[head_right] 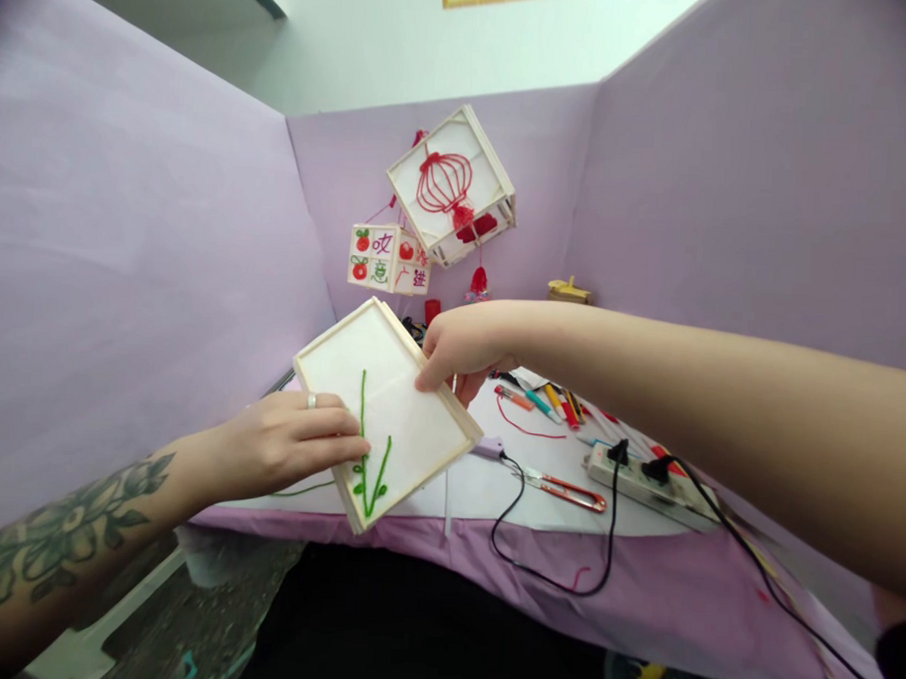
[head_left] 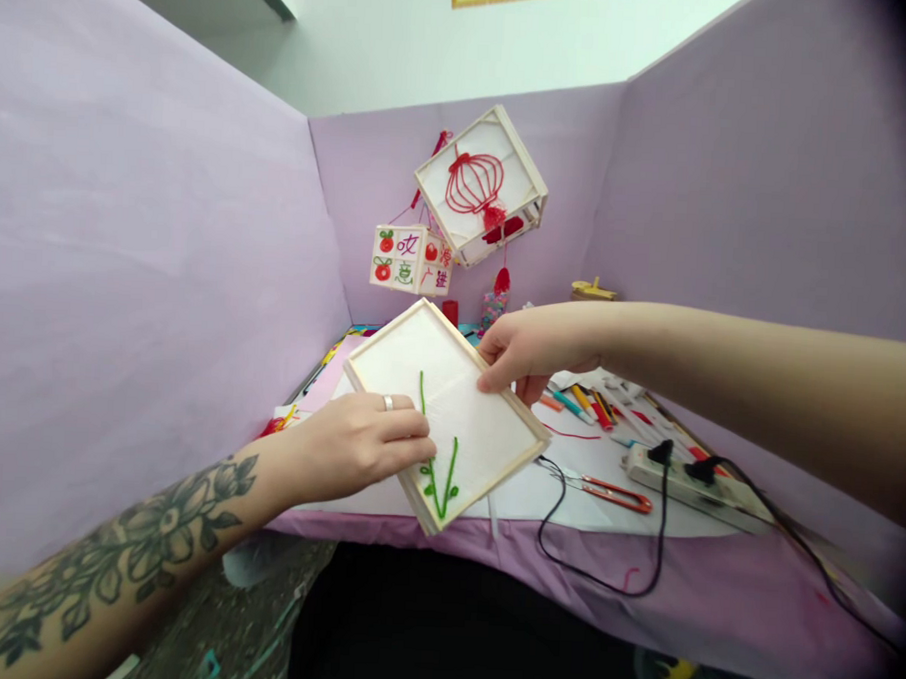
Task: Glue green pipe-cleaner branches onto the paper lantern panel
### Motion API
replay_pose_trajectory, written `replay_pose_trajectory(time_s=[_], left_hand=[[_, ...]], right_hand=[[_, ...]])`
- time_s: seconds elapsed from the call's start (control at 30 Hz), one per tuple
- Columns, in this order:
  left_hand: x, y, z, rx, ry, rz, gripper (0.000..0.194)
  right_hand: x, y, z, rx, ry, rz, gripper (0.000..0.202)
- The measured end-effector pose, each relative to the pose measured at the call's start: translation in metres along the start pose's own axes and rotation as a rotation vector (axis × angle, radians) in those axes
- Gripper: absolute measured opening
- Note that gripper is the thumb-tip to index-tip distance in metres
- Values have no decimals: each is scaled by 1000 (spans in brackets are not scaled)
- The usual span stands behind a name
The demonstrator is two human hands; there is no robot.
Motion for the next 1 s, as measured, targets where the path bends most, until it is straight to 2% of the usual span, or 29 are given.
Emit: replay_pose_trajectory(time_s=[0.3,1.0], left_hand=[[-5,-2,0,-2,-28,58,24],[-4,-3,4,56,78,51,24]], right_hand=[[0,1,0,-14,12,-2,16],[-1,0,0,-5,4,2,15]])
Point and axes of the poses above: each hand's wrist, its own y-axis towards the middle knuckle, its own x-axis out of the palm, z = x × y, the point moved 4 cm from there along y, towards the middle knuckle, and after that the axes turned 2 degrees about -z, right-handed, at the moved point
